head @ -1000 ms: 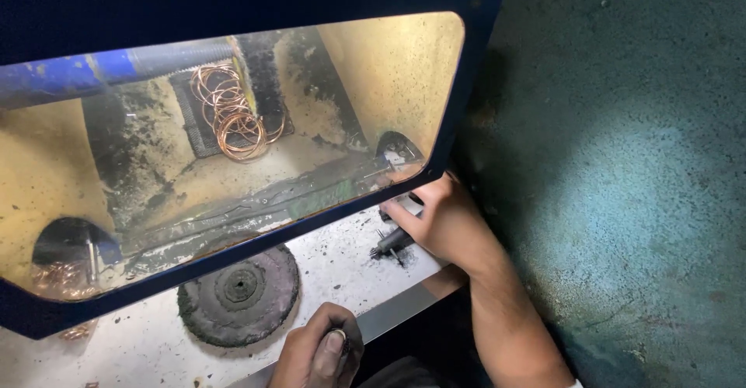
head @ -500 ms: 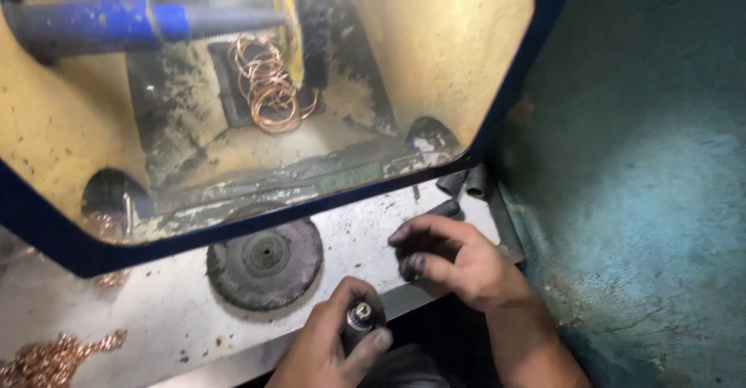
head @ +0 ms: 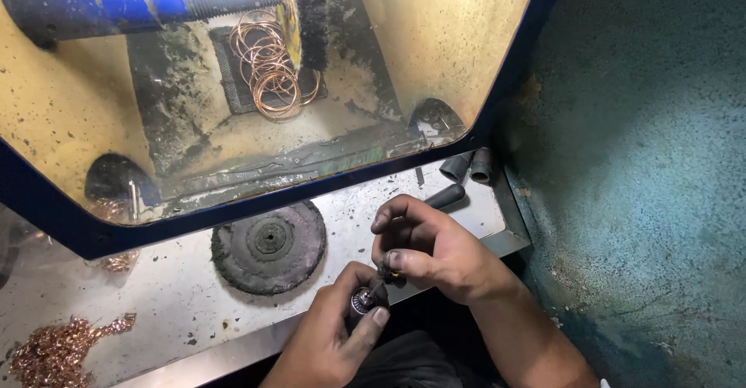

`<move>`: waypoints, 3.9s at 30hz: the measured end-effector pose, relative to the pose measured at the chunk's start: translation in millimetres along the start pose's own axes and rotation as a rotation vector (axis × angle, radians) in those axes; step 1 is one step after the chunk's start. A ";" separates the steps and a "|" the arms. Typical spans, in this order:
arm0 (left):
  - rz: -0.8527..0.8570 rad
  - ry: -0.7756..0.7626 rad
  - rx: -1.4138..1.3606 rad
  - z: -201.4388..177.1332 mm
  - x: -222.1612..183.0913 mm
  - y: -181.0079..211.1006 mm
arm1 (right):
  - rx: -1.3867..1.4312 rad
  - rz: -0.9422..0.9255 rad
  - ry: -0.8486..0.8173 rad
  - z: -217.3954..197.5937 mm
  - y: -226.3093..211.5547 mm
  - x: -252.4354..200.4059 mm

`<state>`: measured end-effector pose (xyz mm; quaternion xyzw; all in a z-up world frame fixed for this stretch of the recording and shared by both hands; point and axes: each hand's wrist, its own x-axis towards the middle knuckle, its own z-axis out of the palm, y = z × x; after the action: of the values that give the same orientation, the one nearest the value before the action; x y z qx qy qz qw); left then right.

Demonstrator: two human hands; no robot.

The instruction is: Polishing a metal chain using a hand-held rotary tool and a stationary buffing machine.

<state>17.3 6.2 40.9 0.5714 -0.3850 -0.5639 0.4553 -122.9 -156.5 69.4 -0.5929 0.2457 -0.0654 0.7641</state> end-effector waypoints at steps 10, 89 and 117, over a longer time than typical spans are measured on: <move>-0.116 0.000 0.165 4.9 -0.9 7.9 | -0.132 0.115 0.019 10.0 -20.9 9.1; 0.167 0.178 0.287 29.6 18.5 -23.2 | -0.883 -0.431 0.337 3.2 27.6 -62.7; 0.187 0.147 0.312 35.3 20.0 -15.2 | -0.054 0.142 0.136 -7.1 26.0 -54.6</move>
<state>-17.6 -11.5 22.3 0.6366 -0.4846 -0.4095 0.4385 -178.6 -133.9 60.0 -0.5887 0.3402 -0.0446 0.7319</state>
